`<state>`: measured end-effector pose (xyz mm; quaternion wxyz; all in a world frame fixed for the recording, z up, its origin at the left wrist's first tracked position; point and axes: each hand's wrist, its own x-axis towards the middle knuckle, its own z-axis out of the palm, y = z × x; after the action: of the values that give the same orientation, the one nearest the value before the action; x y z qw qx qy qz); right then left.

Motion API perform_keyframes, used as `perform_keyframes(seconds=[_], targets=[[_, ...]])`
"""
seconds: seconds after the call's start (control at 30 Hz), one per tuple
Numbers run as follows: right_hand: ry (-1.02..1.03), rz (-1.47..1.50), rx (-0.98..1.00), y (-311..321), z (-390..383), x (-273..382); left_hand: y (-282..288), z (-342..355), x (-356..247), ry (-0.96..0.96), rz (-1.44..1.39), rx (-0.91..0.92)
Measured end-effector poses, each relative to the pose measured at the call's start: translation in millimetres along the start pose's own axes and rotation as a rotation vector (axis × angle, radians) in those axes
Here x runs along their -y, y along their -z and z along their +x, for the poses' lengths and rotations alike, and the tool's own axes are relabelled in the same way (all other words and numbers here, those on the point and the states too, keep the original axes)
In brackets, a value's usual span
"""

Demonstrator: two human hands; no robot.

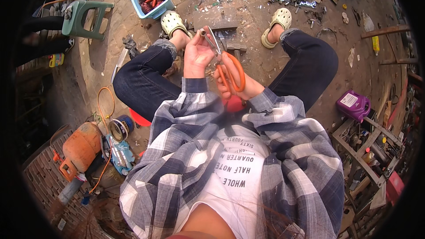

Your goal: The person sits on the ground in a cluttered workshop and uses pliers, a hammer, and shears to manipulate small metal pieces. They repeatedly strike and cut the metal, handling it one at a time.

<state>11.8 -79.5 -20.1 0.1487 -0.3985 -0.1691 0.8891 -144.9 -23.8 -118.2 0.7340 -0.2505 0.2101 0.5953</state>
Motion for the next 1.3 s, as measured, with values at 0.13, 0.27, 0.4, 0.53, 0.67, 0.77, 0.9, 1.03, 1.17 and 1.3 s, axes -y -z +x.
perform_keyframes(seconds=[0.13,0.27,0.4,0.53,0.67,0.77,0.9,1.03,1.17,1.3], targets=[[0.006,0.186,0.079,-17,-4,5,8,7,1,0.078,-0.082,0.107],[-0.003,0.238,0.109,-22,-8,7,3,4,-2,0.057,-0.103,0.131],[-0.015,0.284,0.122,-24,-9,9,4,4,-4,0.048,-0.121,0.136],[-0.008,0.310,0.123,-24,-8,9,4,4,-4,0.058,-0.127,0.137],[-0.008,0.302,0.129,-23,-9,10,5,6,-4,0.063,-0.141,0.155],[-0.011,0.293,0.143,-23,-9,9,5,6,-4,0.047,-0.138,0.150],[-0.001,0.275,0.138,-25,-11,10,2,3,-4,0.031,-0.121,0.143],[-0.009,0.297,0.147,-24,-10,10,-2,0,-3,0.022,-0.092,0.155],[0.049,0.223,0.176,-33,-19,9,-19,-19,-4,-0.045,0.000,0.131],[0.161,0.096,0.200,-41,-59,17,-50,-58,11,-0.097,0.072,0.088]])
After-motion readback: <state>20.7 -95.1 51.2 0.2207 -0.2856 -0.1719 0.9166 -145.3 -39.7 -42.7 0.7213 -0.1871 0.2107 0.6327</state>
